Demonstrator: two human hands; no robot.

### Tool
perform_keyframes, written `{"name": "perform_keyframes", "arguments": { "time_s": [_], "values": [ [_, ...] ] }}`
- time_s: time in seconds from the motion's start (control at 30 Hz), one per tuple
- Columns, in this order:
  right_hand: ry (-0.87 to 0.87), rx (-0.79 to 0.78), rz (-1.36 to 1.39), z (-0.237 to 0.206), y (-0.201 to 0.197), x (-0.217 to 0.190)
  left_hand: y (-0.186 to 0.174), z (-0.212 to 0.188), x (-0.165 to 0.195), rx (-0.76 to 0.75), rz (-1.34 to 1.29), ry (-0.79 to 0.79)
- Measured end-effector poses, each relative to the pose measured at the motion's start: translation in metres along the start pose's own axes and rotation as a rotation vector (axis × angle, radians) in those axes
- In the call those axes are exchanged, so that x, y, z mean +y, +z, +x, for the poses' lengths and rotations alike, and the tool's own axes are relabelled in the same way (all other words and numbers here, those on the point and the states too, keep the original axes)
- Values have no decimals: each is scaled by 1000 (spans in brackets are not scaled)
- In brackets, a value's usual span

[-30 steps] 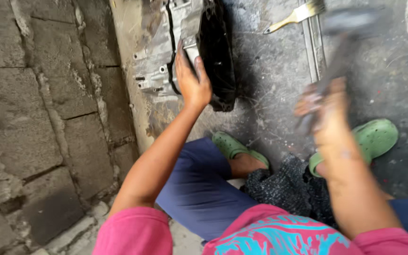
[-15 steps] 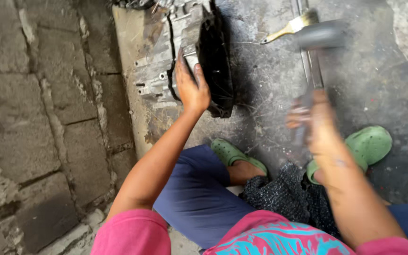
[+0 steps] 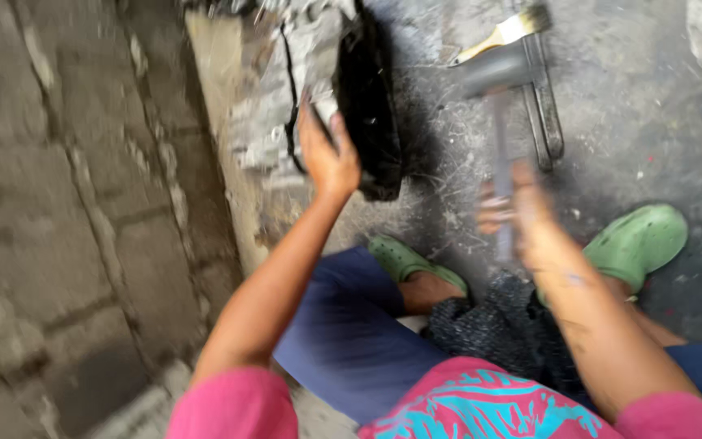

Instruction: The person scrubs the interior of a disassembled engine block with a brush, then uses a rubber mallet to tap the block's surfaces. They rotate the block to access different areas and continue scrubbing and tapping throughout the clip.

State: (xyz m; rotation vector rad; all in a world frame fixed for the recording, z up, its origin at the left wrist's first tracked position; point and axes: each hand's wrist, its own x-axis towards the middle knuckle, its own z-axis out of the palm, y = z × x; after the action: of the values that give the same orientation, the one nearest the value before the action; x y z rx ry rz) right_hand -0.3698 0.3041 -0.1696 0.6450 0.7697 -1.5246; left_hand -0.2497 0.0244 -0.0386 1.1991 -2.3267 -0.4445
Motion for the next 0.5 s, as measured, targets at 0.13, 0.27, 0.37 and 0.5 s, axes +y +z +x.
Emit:
{"name": "perform_keyframes", "arguments": {
  "time_s": [0.13, 0.27, 0.37, 0.5],
  "values": [
    [-363, 0, 258, -25, -93, -130, 4, -4, -3, -59, -21, 2],
    [-537, 38, 390, -52, 20, -112, 3, -7, -2, -47, -7, -70],
    [-47, 75, -12, -31, 128, 12, 1, -1, 4, -39, -11, -48],
    [73, -38, -28, 2, 43, 8, -3, 4, 9, -29, -53, 24]
  ]
}}
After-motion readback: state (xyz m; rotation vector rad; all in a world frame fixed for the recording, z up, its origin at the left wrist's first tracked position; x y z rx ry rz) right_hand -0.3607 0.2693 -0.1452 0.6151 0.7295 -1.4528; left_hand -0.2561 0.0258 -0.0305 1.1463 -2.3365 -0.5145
